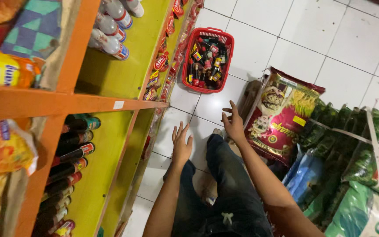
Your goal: The person sits on the floor and moves sauce bottles and food packets from a red basket onto shelves, and rearranges items between the shelves and the basket.
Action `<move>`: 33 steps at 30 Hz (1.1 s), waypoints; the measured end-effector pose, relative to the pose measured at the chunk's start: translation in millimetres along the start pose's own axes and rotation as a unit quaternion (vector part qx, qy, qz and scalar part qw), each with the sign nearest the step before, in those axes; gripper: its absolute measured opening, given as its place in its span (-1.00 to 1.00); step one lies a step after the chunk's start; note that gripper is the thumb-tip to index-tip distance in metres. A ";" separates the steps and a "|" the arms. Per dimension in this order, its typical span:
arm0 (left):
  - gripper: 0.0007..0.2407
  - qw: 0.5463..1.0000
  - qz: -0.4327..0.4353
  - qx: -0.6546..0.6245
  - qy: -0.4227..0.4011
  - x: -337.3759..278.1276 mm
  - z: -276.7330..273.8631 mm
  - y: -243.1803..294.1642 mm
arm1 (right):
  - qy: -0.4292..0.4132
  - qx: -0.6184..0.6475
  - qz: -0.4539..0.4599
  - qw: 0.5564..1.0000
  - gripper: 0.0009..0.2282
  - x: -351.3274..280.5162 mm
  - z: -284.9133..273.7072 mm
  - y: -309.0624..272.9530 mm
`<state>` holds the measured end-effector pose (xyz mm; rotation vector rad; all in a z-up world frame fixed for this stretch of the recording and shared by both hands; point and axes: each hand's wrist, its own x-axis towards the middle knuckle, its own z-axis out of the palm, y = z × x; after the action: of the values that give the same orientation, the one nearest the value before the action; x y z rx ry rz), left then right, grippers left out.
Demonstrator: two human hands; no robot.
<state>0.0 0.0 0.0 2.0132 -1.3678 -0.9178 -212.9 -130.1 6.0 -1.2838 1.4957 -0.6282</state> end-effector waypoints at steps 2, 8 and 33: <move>-0.55 1.000 0.014 0.013 0.010 14.2 24.0 -23.3 | -0.006 -0.063 -0.016 0.998 -0.40 38.6 20.7 45.7; -0.54 0.999 0.040 0.021 0.029 91.4 109.3 -131.3 | 0.001 -0.211 -0.197 0.958 -0.41 178.9 107.6 212.0; -0.49 0.954 0.136 0.200 0.177 350.2 326.4 -366.5 | 0.004 -0.471 -0.377 0.797 -0.80 370.6 264.6 390.4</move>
<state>46.0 -219.7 -559.5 2.0683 -1.6555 -0.1499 -92.0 -301.2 -556.1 -2.7300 1.2730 -0.3324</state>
